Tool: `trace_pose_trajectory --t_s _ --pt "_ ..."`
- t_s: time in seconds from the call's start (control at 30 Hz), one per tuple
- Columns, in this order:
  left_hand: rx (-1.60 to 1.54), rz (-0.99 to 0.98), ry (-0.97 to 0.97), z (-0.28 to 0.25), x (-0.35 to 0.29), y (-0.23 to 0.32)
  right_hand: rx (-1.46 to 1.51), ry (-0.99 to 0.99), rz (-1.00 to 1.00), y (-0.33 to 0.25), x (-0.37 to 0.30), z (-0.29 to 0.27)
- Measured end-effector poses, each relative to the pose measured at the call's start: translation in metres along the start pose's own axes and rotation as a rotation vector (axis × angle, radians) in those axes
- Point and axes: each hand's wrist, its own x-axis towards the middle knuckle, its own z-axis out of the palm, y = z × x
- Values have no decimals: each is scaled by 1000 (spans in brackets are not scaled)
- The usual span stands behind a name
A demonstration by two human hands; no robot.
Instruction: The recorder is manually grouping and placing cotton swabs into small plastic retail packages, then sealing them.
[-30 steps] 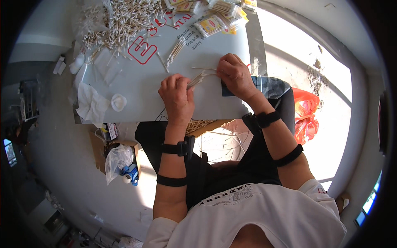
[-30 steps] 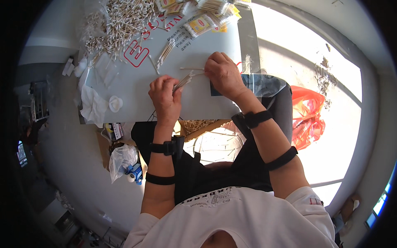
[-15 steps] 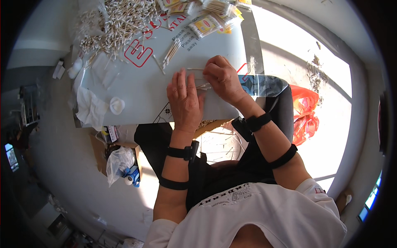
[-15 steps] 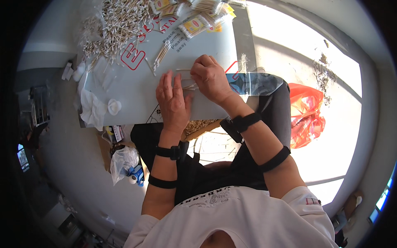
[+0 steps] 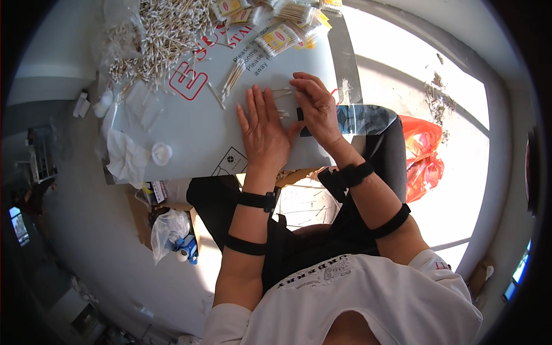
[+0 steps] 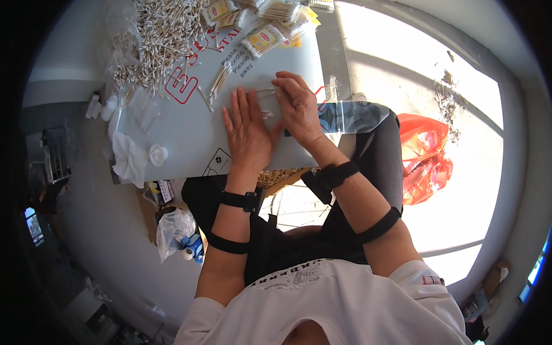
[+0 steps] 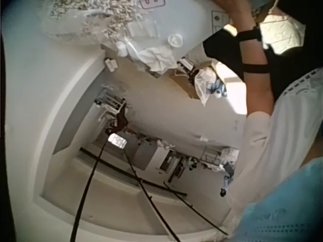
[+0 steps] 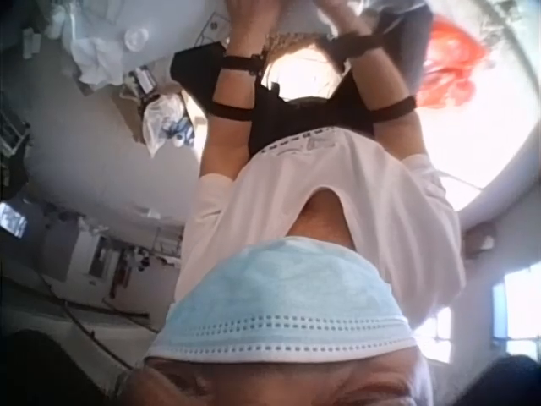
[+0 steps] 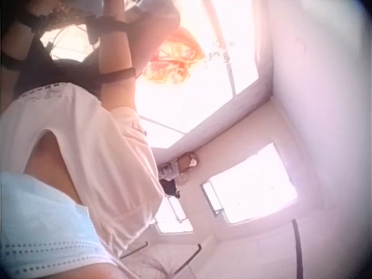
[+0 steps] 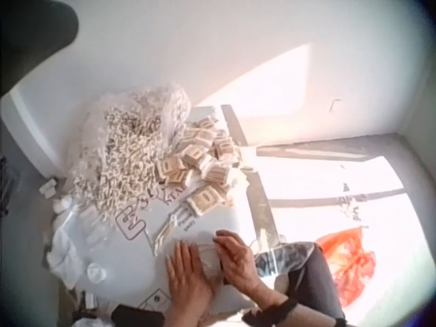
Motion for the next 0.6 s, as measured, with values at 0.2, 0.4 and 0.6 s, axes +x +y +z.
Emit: trace_pose_trajectory --t_s 0.2,0.4,0.6 --pt "-769 -229 410 -3 -22 -7 263 160 52 2 -20 3" --pt "-1337 -345 513 10 -23 -8 367 172 150 0 -54 31" --pt "-1294 -285 438 10 -30 2 94 100 -43 -1 -42 21"
